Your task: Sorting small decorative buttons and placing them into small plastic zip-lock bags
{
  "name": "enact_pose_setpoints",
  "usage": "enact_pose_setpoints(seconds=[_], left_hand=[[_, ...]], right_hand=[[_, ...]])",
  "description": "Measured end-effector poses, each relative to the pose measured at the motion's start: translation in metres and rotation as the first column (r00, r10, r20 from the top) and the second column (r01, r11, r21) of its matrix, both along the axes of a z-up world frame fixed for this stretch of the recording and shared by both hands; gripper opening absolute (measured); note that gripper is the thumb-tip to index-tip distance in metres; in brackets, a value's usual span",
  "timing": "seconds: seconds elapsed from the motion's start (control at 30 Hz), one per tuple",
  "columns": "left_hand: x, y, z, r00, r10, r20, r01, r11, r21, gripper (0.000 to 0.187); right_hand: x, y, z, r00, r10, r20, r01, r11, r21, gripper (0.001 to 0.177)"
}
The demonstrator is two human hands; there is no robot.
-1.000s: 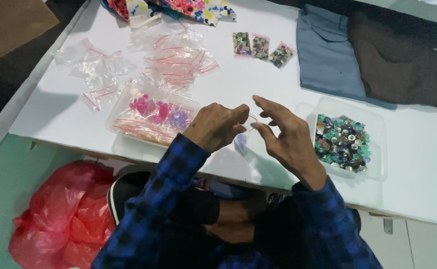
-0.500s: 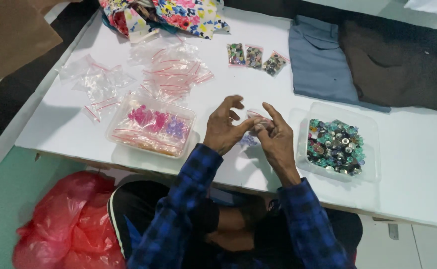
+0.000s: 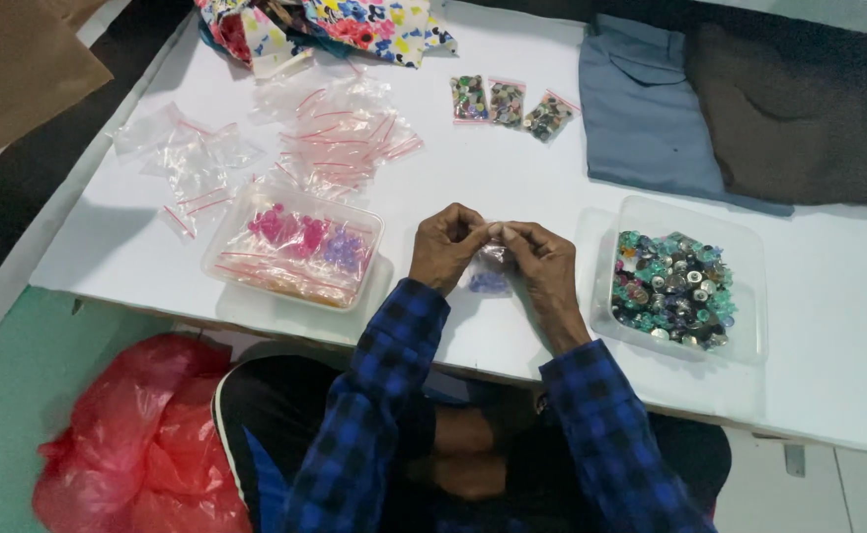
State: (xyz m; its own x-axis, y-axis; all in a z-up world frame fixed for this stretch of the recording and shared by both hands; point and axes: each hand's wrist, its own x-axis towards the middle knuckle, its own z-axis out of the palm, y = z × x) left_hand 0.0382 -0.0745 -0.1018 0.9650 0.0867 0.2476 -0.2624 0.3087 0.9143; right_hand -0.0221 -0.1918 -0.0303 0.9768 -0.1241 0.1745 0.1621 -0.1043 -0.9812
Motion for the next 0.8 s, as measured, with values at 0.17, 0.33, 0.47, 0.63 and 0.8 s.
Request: enact_pose_setpoints(seconds=[0.17,0.33,0.47,0.63,0.8], left_hand=[[0.003,0.009,-0.002,0.998,-0.057,0.006,0.056,0.994,0.089,0.017],[0.007,0.009,-0.013,0.997,-0.072,0.017,0.070,0.991,0.110,0.013],[0.009,0.009,-0.017,0.997,-0.081,-0.001,0.080,0.989,0.125,0.014],[0.004,0.009,-0.010,0.998,-0.067,-0.016,0.068,0.995,0.075,0.018],[0.007,0.012,-0.011,0.998,-0.064,-0.026,0.066,0.993,0.099,0.017]], right_hand=[[0.002,-0.001,-0.001,1.000,-0.008,-0.016,0.008,1.000,0.011,0.013],[0.002,-0.002,-0.008,0.999,-0.008,-0.038,0.010,0.999,0.049,0.012],[0.004,-0.002,-0.010,0.999,-0.003,-0.042,0.006,0.998,0.069,0.013],[0.006,-0.001,-0.015,1.000,0.013,-0.025,-0.012,1.000,0.024,0.015],[0.002,0.004,-0.002,1.000,0.026,0.014,-0.026,0.999,-0.028,0.021]])
